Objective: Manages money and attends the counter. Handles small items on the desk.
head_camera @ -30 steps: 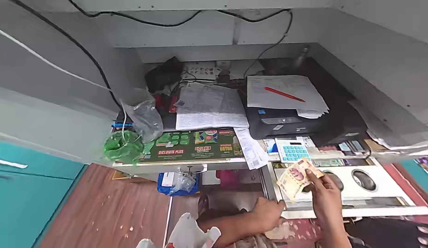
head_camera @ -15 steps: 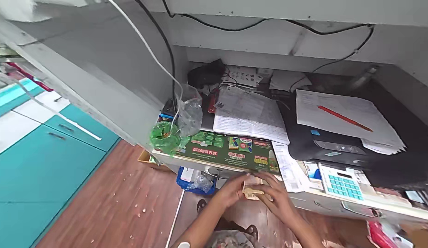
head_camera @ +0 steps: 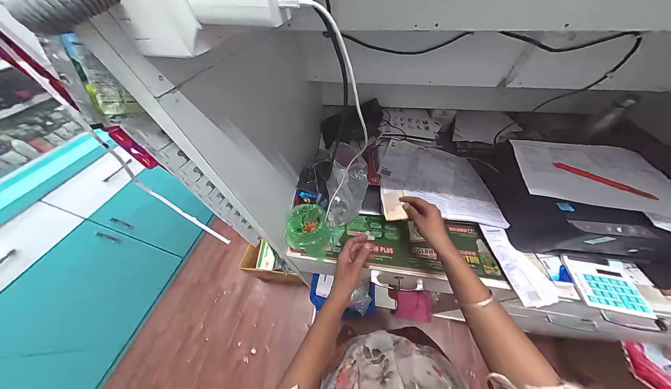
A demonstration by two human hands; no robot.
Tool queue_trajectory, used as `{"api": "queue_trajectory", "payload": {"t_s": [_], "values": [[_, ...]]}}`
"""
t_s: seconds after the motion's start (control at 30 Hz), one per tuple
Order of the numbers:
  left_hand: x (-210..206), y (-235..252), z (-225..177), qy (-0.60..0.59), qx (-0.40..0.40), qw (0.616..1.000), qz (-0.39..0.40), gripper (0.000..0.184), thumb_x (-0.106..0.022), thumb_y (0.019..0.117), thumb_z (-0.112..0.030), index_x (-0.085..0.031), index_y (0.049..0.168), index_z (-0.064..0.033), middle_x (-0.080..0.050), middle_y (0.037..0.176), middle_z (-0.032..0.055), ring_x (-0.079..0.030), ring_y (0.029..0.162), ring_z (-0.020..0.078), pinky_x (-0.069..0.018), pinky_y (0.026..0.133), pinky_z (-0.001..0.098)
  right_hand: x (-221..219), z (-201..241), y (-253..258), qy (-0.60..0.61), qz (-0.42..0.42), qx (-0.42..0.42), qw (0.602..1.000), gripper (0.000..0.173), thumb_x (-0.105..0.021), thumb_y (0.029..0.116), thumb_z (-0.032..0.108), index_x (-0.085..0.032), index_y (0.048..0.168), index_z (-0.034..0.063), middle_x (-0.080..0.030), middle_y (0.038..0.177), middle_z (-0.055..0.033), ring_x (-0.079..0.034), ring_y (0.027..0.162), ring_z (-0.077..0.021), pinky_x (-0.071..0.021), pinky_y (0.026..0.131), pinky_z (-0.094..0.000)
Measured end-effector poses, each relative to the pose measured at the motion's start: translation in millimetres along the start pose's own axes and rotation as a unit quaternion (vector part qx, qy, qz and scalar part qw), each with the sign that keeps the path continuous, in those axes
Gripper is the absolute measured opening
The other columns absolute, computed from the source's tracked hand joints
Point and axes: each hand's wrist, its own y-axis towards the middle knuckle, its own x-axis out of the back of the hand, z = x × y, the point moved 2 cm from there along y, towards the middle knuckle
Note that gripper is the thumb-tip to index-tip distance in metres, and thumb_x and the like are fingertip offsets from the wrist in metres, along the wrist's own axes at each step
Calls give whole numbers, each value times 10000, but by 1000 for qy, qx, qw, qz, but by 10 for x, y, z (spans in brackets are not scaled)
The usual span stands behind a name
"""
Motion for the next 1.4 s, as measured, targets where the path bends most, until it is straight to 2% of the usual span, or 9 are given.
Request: {"api": "queue_trajectory", "payload": {"t_s": [0.27, 0.43, 0.6, 0.7, 0.83, 0.9, 1.1, 1.3, 1.4], "values": [[332, -74, 102, -14, 24, 999, -28, 295, -464, 1071, -124, -595, 1282, 37, -721, 1097, 117, -718, 891, 159, -593, 769, 302, -193, 19, 999, 9, -132, -56, 990, 381, -673, 964, 96, -556, 1294, -55, -687, 1047, -212, -716, 804, -263, -611, 749, -438], [351, -43, 114, -11, 45, 998, -38, 293, -465, 1076, -135, -603, 1273, 31, -734, 1059, 107, -722, 885, 159, -595, 763, 303, 108, -109, 1366, -169, -91, -143, 971, 442, -684, 975, 251, -591, 1345, 28, -649, 1229, -281, -623, 1147, -473, -481, 938, -662], [328, 48, 78, -7, 36, 998, -53, 307, -459, 1079, -146, -592, 1284, 40, -723, 1075, 113, -713, 868, 145, -591, 779, 304, 207, 208, 1177, -117, -103, 37, 987, 290, -676, 967, 160, -681, 1183, -34, -638, 1225, -277, -638, 1101, -391, -516, 954, -533], [205, 125, 14, -12, 22, 999, -41, 317, -477, 1073, -144, -575, 1302, 53, -709, 1100, 128, -710, 900, 158, -594, 813, 321, 35, 736, 1027, -26, -27, 193, 981, 251, -608, 1012, 183, -718, 1145, 1, -727, 1088, -151, -708, 946, -210, -581, 864, -413], [87, 187, -27, -10, 18, 999, -26, 325, -473, 1073, -148, -560, 1332, 28, -702, 1103, 110, -697, 889, 142, -587, 770, 304, -337, 1277, 1008, -105, 180, 305, 929, 296, -525, 1021, 26, -691, 1266, 35, -719, 1184, -161, -705, 1041, -288, -548, 944, -487], [62, 169, -16, -16, 15, 999, -32, 328, -471, 1072, -138, -549, 1337, 39, -693, 1124, 120, -697, 904, 148, -587, 775, 306, -517, 1322, 1005, -212, 266, 269, 901, 261, -589, 925, -81, -684, 1163, -34, -700, 1095, -241, -686, 1009, -409, -529, 902, -579], [126, 36, -14, -6, 18, 994, -103, 375, -447, 1086, -165, -488, 1394, 45, -682, 1137, 142, -707, 895, 162, -595, 778, 321, -548, 1398, 690, -345, 441, 90, 824, 233, -611, 970, 25, -624, 1170, -95, -639, 1082, -297, -636, 989, -443, -491, 865, -603], [-41, 113, -287, 106, -115, 972, -177, 836, -684, 921, -296, -265, 1554, 55, -612, 975, 106, -613, 746, 121, -560, 682, 299, -558, 1421, 158, -329, 453, 214, 801, 191, -658, 948, 71, -684, 1048, -90, -633, 1193, -291, -561, 1198, -476, -433, 1018, -604], [-20, 74, -330, 172, -122, 958, -194, 819, -779, 840, -354, -455, 1463, 68, -583, 750, 12, -523, 601, 75, -496, 595, 282, -455, 1424, 50, -310, 433, 299, 792, 117, -698, 876, 49, -704, 913, -62, -555, 1289, -288, -480, 1240, -478, -383, 1025, -590]]}}
